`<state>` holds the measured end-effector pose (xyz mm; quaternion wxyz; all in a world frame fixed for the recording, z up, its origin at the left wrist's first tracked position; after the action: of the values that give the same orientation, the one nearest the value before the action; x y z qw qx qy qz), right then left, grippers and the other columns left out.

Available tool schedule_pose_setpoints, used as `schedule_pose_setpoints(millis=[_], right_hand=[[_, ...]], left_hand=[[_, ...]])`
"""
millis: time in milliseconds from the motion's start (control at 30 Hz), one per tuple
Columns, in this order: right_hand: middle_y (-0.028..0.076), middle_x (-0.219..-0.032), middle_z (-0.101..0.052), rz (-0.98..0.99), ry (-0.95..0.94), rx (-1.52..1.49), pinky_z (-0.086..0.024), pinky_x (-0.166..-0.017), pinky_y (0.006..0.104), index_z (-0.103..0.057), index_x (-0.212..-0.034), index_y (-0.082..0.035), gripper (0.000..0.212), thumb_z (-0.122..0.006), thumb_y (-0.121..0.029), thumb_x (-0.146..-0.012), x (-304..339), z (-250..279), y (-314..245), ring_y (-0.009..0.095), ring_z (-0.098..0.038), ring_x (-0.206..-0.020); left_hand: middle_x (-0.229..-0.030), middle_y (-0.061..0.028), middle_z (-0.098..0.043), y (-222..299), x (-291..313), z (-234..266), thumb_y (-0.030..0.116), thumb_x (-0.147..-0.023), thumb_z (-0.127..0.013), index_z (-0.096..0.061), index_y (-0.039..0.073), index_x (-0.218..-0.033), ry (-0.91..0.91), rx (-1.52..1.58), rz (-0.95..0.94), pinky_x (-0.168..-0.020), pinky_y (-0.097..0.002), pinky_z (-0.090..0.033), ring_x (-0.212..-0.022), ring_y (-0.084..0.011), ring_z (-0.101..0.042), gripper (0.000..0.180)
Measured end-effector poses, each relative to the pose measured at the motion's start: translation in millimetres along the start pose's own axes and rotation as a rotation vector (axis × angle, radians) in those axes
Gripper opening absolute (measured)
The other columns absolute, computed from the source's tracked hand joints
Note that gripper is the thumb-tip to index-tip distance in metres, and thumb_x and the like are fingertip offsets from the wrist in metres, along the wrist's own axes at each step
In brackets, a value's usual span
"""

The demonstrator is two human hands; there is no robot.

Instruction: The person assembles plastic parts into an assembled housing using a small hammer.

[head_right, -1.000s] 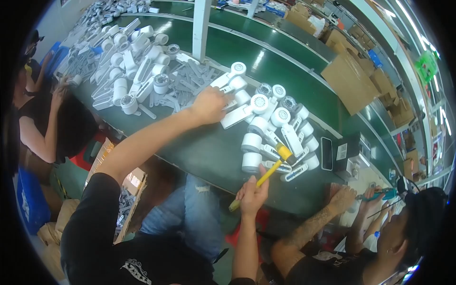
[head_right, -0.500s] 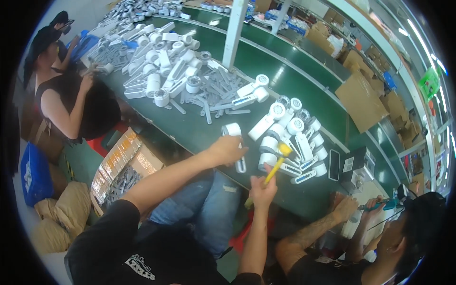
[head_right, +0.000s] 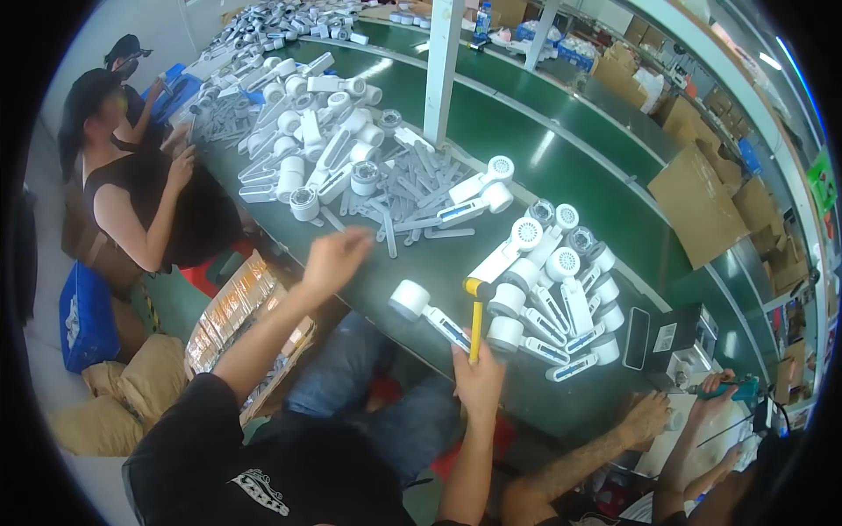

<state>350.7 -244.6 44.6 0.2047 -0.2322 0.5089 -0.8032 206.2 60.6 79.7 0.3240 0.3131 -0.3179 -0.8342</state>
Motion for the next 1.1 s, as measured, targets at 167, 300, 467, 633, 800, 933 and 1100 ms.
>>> schedule_pose_setpoints(millis=[167, 300, 467, 633, 800, 933, 1100], right_hand=[[0.001, -0.068, -0.063, -0.032, -0.05, -0.034, -0.046, -0.042, 0.0275, -0.072, -0.133, -0.005, 0.038, -0.075, -0.018, -0.097, -1, -1, 1, 0.009, -0.055, -0.047], [0.0, -0.071, -0.063, -0.088, -0.04, -0.061, -0.047, -0.042, 0.0269, -0.071, -0.135, -0.006, 0.04, -0.075, -0.019, -0.098, -2, -3, 4, 0.008, -0.055, -0.049], [0.0, -0.073, -0.063, -0.056, -0.029, -0.058, -0.044, -0.041, 0.0259, -0.069, -0.137, -0.007, 0.04, -0.073, -0.014, -0.098, -3, -5, 3, 0.008, -0.053, -0.046], [-0.001, -0.067, -0.059, -0.081, 0.013, -0.071, -0.045, -0.041, 0.0268, -0.07, -0.138, -0.008, 0.041, -0.073, -0.015, -0.098, -1, -3, 8, 0.008, -0.053, -0.046], [0.0, -0.071, -0.061, -0.135, 0.039, -0.072, -0.044, -0.041, 0.0261, -0.07, -0.137, -0.007, 0.039, -0.072, -0.012, -0.098, 0, -4, 8, 0.008, -0.052, -0.046], [0.0, -0.071, -0.063, -0.115, 0.039, -0.076, -0.043, -0.041, 0.0252, -0.07, -0.136, -0.003, 0.039, -0.072, -0.011, -0.098, 4, -4, 6, 0.007, -0.051, -0.045], [0.0, -0.072, -0.064, -0.126, 0.055, -0.077, -0.042, -0.043, 0.0252, -0.07, -0.135, -0.003, 0.038, -0.073, -0.013, -0.098, 10, -2, 7, 0.007, -0.051, -0.046]], left_hand=[[-0.103, -0.0101, -0.07, 29, -21, -35, 0.022, -0.084, -0.083, -0.078, 0.009, -0.103, -0.017, -0.117, -0.493, -0.084, -0.0411, -0.058, -0.1, -0.0303, -0.07, 0.024], [-0.114, -0.0127, -0.065, 18, -22, -56, 0.028, -0.077, -0.09, -0.067, 0.007, -0.12, -0.053, -0.283, -0.355, -0.094, -0.045, -0.054, -0.108, -0.0363, -0.065, 0.053], [-0.108, -0.0157, -0.065, -17, -12, -31, 0.018, -0.083, -0.085, -0.063, 0.004, -0.124, -0.045, -0.243, -0.203, -0.094, -0.0454, -0.054, -0.107, -0.0383, -0.064, 0.049], [-0.119, -0.019, -0.068, -64, -4, 17, 0.002, -0.091, -0.072, -0.059, 0.004, -0.137, 0.106, -0.25, -0.156, -0.097, -0.047, -0.054, -0.112, -0.0402, -0.065, 0.048], [-0.12, -0.0191, -0.07, -74, -17, 41, 0.008, -0.098, -0.068, -0.066, 0.005, -0.131, 0.162, -0.23, -0.108, -0.091, -0.0457, -0.057, -0.105, -0.0374, -0.071, 0.034], [-0.117, -0.0148, -0.071, -53, -24, 18, 0.016, -0.096, -0.074, -0.074, 0.005, -0.121, 0.054, -0.196, -0.142, -0.092, -0.0412, -0.056, -0.105, -0.0354, -0.068, 0.028], [-0.112, -0.0075, -0.07, -47, -36, 10, 0.014, -0.088, -0.076, -0.081, 0.008, -0.094, 0.124, -0.325, -0.198, -0.091, -0.0438, -0.054, -0.104, -0.0312, -0.063, 0.01]])
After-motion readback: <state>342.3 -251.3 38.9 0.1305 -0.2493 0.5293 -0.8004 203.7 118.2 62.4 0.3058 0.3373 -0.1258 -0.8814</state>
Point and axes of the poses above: each hand's wrist, its own x-axis away from the middle knuckle, its own z-axis out of the back of the hand, y = z × x, the point moved 6 cm from there along -x, towards the middle knuckle
